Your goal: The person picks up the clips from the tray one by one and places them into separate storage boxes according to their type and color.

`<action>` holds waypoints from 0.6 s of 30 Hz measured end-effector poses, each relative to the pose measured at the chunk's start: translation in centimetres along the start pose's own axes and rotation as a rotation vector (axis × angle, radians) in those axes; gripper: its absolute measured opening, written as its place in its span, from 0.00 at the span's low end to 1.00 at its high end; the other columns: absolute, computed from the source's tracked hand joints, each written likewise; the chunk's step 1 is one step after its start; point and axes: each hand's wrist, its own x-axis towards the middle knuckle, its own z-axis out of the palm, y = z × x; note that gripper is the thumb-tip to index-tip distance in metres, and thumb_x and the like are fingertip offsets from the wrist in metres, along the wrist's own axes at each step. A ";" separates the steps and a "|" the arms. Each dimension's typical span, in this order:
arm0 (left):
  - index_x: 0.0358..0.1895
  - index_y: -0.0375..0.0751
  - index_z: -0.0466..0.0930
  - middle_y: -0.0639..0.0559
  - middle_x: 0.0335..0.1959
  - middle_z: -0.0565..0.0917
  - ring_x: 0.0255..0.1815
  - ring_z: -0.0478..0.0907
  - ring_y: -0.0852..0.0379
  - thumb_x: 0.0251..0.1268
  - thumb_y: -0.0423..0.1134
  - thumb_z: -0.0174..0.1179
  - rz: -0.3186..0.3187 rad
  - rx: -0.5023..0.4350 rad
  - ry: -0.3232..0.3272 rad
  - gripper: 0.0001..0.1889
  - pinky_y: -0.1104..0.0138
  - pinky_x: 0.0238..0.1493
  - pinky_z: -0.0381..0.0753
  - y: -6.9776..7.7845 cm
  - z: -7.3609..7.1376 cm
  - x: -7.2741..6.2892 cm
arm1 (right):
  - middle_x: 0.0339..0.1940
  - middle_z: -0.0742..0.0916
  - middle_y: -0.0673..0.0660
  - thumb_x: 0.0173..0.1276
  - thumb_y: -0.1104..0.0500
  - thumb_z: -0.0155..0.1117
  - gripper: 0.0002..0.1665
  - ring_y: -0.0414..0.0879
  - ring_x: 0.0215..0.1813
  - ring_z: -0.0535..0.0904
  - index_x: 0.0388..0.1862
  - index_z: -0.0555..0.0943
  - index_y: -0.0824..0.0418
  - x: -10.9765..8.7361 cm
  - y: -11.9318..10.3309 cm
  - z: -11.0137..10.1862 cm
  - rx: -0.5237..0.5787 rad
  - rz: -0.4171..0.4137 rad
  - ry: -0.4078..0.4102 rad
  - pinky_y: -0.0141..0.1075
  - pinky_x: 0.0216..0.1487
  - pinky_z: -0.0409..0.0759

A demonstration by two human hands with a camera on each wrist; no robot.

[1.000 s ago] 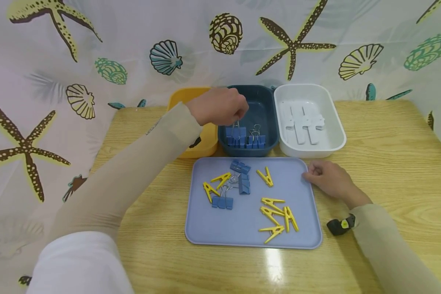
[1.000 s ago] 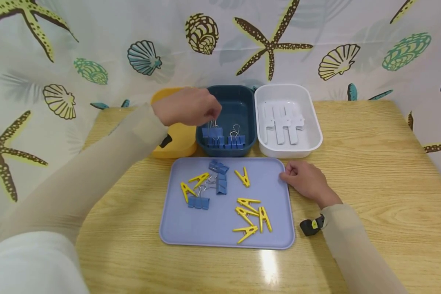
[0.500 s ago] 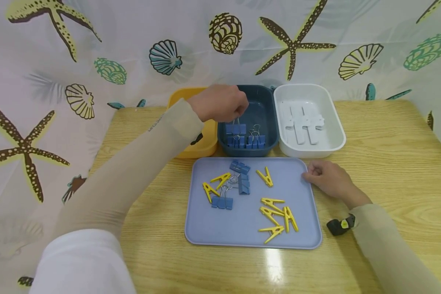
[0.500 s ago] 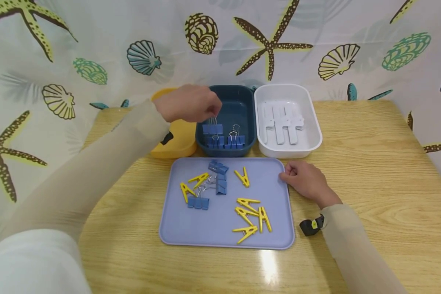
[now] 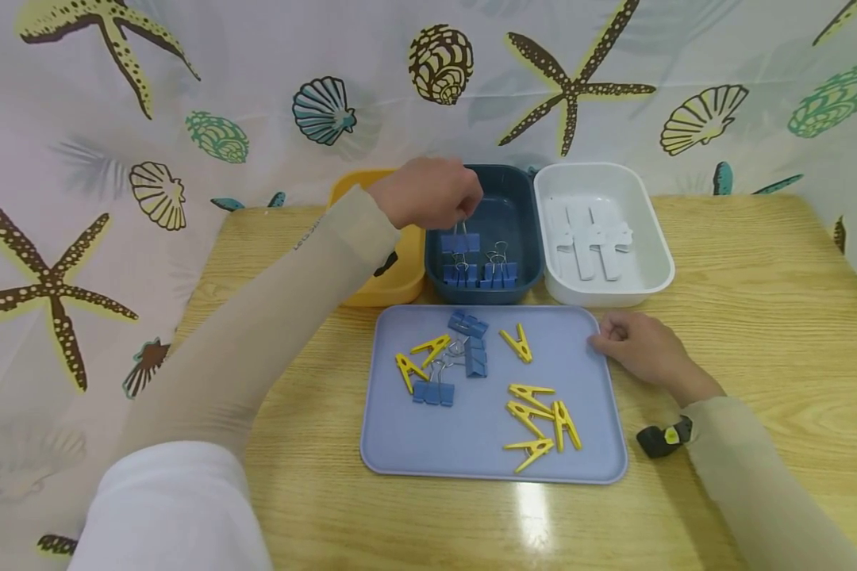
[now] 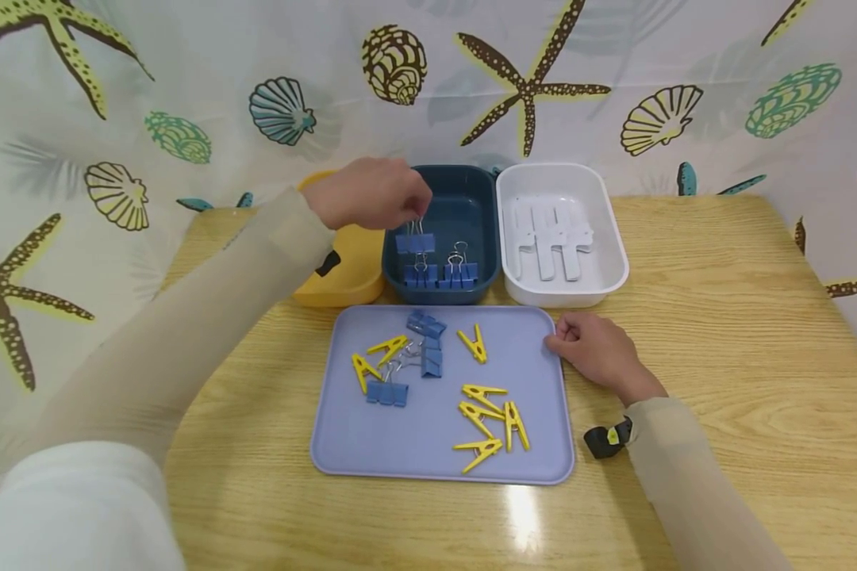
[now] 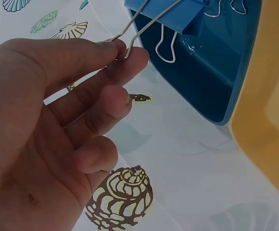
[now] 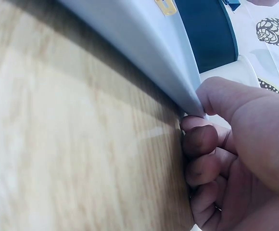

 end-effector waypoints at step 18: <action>0.43 0.43 0.83 0.50 0.42 0.83 0.42 0.77 0.51 0.69 0.35 0.49 0.001 -0.004 0.023 0.12 0.59 0.48 0.79 -0.3 -0.3 0.4 | 0.19 0.75 0.50 0.66 0.51 0.62 0.15 0.45 0.28 0.69 0.23 0.73 0.57 -0.1 0.0 0.0 0.006 -0.010 0.001 0.36 0.32 0.64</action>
